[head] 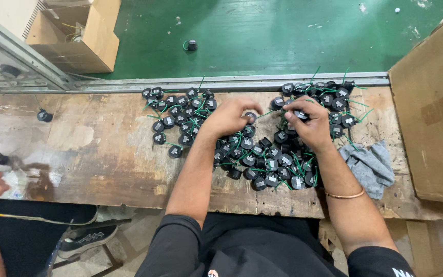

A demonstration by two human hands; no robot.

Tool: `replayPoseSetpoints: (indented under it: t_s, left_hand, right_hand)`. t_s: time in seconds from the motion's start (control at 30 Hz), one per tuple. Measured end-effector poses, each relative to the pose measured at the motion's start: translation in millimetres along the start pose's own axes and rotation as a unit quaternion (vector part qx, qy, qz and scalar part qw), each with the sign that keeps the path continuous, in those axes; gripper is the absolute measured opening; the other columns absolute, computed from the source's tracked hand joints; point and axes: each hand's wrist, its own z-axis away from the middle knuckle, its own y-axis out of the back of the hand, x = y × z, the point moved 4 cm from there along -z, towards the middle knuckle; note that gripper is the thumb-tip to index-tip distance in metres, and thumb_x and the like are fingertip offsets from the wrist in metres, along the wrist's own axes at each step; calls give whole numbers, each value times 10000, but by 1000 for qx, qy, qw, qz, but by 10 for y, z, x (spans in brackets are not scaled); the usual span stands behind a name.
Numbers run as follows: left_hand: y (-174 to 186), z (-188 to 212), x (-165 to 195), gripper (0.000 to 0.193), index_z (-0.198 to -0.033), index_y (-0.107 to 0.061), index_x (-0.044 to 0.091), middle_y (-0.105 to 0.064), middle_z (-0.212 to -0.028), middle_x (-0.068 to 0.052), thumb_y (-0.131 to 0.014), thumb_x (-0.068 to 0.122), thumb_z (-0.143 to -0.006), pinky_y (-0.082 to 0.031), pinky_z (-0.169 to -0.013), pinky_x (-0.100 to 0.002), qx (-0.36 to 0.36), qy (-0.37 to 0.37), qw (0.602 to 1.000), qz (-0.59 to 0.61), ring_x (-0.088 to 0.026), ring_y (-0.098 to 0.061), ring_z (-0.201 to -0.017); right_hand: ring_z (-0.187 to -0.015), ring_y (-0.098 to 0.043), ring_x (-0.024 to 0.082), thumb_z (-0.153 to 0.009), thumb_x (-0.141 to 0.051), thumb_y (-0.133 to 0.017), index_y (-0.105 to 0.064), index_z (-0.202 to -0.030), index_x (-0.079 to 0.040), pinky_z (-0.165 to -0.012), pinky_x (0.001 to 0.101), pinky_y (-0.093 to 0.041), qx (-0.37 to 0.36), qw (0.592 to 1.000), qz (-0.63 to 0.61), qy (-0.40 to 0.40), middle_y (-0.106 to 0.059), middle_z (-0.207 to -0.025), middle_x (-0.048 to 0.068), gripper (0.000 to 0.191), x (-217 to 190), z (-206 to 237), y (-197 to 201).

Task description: The person sits at a factory workbench and handles black plug-shaped components with green wires, twisting and fitting the wire ends into the component bodies by hand. Assembled components are placed into a cardboard box beside the bench while a coworker works on parts at the left side of the bench.

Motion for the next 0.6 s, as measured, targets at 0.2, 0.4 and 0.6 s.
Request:
replayPoseSetpoints:
  t_s: [0.2,0.4,0.6]
  left_hand:
    - [2,132,-31,269,-882,-812,129,-751,-1153,-43,-803,-5,-649,-557,-844,-384,-14,-2,996,-84,-271,-701,-1026]
    - [184,143,155,241,-1016,-795,112,-785,-1015,-71,-766,-50,-839,-606,-783,-307,268,-69,961,31,-226,-772,-893]
    - [-139,217,437,261,-1079,-763,71,-774,-1054,-106,-708,-114,-903,-635,-883,-313,327,-190,914,150,-208,-771,-972]
  right_hand:
    - [-826,-644,110,-1003,-58,-710,-701,-1103,32,-688,254,-581,44,993,-110,11,-636,-1040,77,134,42,35,77]
    - [-862,-631,118,-947,-115,-760,-691,-1232,6,-759,261,-550,-27,995,-93,23,-626,-990,57,318,-147,3,33]
    - [-1064,-574,271,-720,-196,-868,-547,-1331,59,-962,348,-456,-198,977,42,65,-576,-1123,147,736,-278,15,-196]
